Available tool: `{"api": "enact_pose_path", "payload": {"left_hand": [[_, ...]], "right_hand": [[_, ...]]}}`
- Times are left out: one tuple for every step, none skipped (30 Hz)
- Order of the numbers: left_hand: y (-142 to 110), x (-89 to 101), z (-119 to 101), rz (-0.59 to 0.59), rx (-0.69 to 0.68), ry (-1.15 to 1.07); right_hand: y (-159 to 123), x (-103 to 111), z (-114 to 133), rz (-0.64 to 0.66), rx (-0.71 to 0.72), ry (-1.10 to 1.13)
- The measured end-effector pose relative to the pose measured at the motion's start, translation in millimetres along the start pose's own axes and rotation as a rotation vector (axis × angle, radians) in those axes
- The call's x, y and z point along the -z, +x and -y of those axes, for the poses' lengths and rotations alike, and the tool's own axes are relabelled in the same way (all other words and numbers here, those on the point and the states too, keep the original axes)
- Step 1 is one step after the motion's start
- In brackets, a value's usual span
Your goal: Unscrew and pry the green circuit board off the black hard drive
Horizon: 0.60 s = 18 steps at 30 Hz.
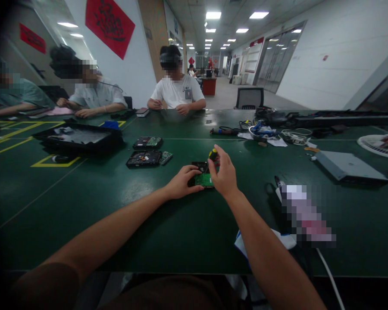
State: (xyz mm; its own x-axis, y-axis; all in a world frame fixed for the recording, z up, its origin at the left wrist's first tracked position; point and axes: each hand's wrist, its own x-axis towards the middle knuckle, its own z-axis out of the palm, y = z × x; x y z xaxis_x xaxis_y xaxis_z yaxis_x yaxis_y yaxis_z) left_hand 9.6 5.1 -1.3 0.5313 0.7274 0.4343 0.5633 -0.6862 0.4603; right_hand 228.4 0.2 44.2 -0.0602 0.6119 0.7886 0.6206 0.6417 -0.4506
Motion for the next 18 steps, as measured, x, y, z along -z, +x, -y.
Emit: {"api": "enact_pose_path", "payload": {"left_hand": [[-0.1,0.0,-0.1,0.000,-0.001,0.000],[-0.1,-0.1,-0.1,-0.001,-0.003,0.000],[-0.2,-0.4,-0.1,-0.002,-0.004,0.002],[-0.2,-0.7,0.0,-0.004,-0.005,0.004],[-0.1,-1.0,0.1,-0.005,-0.006,0.007],[-0.1,-1.3,0.3,-0.006,-0.007,0.010],[-0.1,-1.5,0.4,-0.008,-0.008,0.012],[0.0,-1.6,0.5,-0.008,-0.010,0.012],[0.0,-1.6,0.7,-0.010,-0.012,0.011],[0.0,-1.5,0.8,-0.010,-0.014,0.009],[-0.1,-1.4,0.8,-0.011,-0.016,0.006],[-0.1,-1.4,0.9,-0.013,-0.016,0.005],[-0.2,-1.4,1.0,-0.015,-0.017,0.004],[-0.3,-1.6,1.2,-0.017,-0.018,0.004],[-0.4,-1.8,1.3,-0.018,-0.019,0.005],[-0.5,-2.1,1.5,-0.020,-0.020,0.006],[-0.5,-2.3,1.6,-0.021,-0.020,0.008],[-0.5,-2.5,1.6,-0.021,-0.019,0.011]], "right_hand": [[0.1,0.1,0.3,-0.001,0.004,0.003],[0.2,0.3,0.7,-0.001,0.009,0.004],[0.3,0.3,1.1,0.000,0.014,0.004],[0.4,0.2,1.5,-0.002,0.016,0.004],[0.5,0.0,1.8,-0.006,0.015,0.005],[0.5,-0.3,2.1,-0.012,0.012,0.008],[0.5,-0.7,2.2,-0.017,0.006,0.012],[0.4,-1.1,2.2,-0.021,-0.001,0.017],[0.4,-1.4,2.2,-0.020,-0.008,0.023],[0.2,-1.5,2.0,-0.018,-0.015,0.030],[0.1,-1.6,1.8,-0.015,-0.020,0.037],[0.0,-1.5,1.6,-0.011,-0.023,0.043],[-0.1,-1.4,1.3,-0.008,-0.023,0.048],[-0.3,-1.3,1.0,-0.005,-0.022,0.054],[-0.4,-1.2,0.6,0.000,-0.022,0.062],[-0.6,-1.2,0.2,0.006,-0.022,0.070],[-0.6,-1.2,-0.3,0.014,-0.022,0.078],[-0.6,-1.3,-0.7,0.019,-0.022,0.082]]}}
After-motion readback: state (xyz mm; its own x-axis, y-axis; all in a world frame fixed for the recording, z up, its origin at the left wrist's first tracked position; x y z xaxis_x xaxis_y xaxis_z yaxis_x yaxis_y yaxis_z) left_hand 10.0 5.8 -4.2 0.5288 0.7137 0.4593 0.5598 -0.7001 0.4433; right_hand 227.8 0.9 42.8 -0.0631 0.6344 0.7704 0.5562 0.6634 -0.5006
